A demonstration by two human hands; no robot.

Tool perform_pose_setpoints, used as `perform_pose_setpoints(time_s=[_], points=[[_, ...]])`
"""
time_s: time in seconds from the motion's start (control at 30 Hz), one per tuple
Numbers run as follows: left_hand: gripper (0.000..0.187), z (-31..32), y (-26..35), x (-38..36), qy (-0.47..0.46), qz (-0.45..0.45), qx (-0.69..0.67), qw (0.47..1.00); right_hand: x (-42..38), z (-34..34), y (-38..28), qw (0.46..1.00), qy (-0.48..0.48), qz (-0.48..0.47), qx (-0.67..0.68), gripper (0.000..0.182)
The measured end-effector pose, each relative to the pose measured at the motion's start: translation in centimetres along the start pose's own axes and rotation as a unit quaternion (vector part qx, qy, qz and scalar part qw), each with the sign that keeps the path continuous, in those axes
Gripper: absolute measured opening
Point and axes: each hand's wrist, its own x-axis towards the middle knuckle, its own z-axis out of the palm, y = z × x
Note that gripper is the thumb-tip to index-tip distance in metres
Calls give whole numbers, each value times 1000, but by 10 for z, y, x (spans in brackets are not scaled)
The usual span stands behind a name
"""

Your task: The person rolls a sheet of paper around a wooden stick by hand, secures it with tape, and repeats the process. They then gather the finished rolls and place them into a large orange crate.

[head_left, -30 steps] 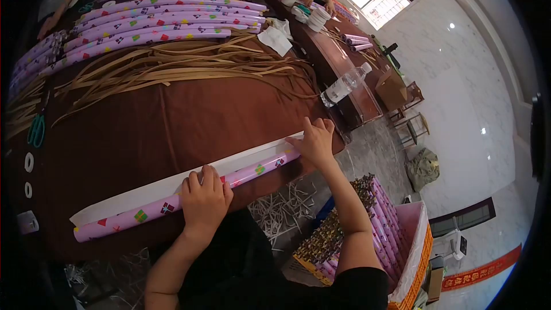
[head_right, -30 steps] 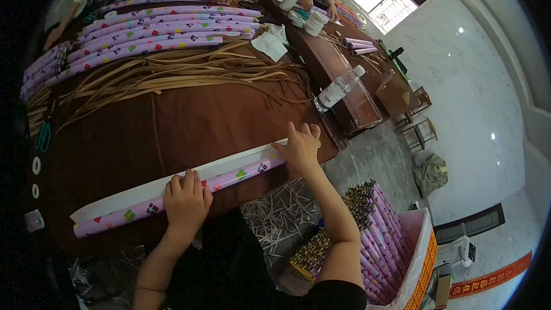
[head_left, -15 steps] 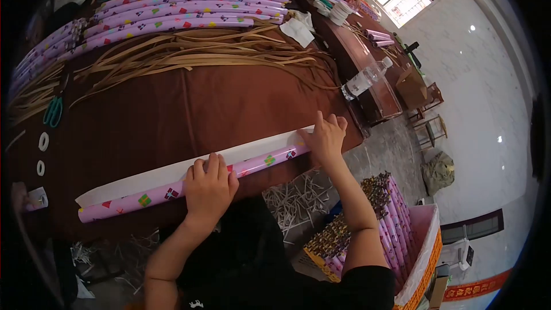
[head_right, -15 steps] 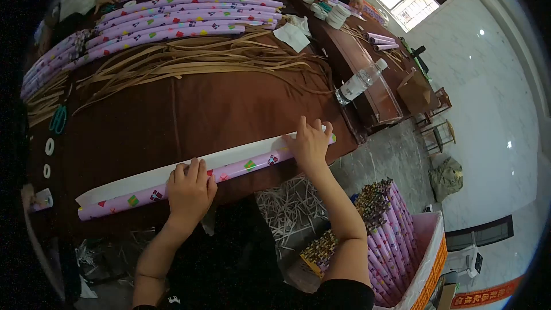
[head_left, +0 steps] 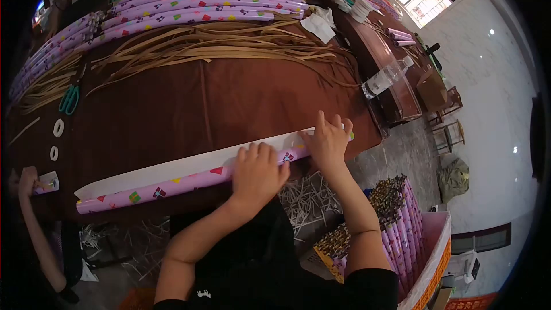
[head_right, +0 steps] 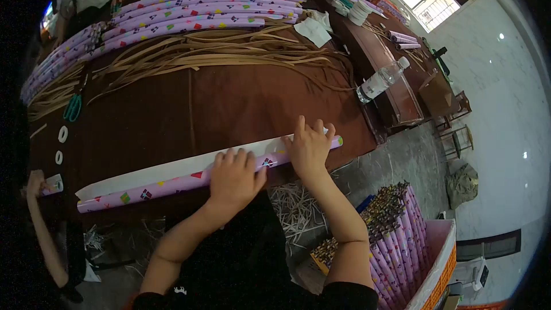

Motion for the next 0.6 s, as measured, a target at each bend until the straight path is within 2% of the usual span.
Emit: perform_pose_setpoints(time_s=[0.1, 0.13, 0.27, 0.33, 0.4, 0.43, 0.47, 0.53, 0.6], points=[[32, 31, 27, 32, -58, 38, -8, 998, 2, -4, -2, 999, -36, 8, -13, 65], [33, 39, 31, 36, -3, 41, -15, 999, 2, -6, -2, 999, -38, 7, -12, 65], [34, 52, 35, 37, 2, 23, -16, 1000, 7, -8, 10, 999, -44, -20, 17, 57], [34, 51, 32, 33, 11, 48, 8, 999, 12, -14, 25, 998, -46, -33, 31, 52], [34, 51, 33, 32, 13, 48, 25, 998, 21, -28, 49, 977, -120, -52, 168, 46], [34, 52, 34, 32, 15, 45, 48, 998, 21, -25, 64, 968, -95, -81, 219, 43], [36, 55, 34, 31, 20, 36, 43, 998, 21, -24, 80, 970, -95, -73, 210, 43], [37, 57, 35, 31, 27, 41, 49, 998, 21, -24, 109, 949, -157, -30, 274, 43], [39, 56, 35, 32, 19, 35, 52, 998, 16, -15, 132, 952, -161, -26, 259, 45]])
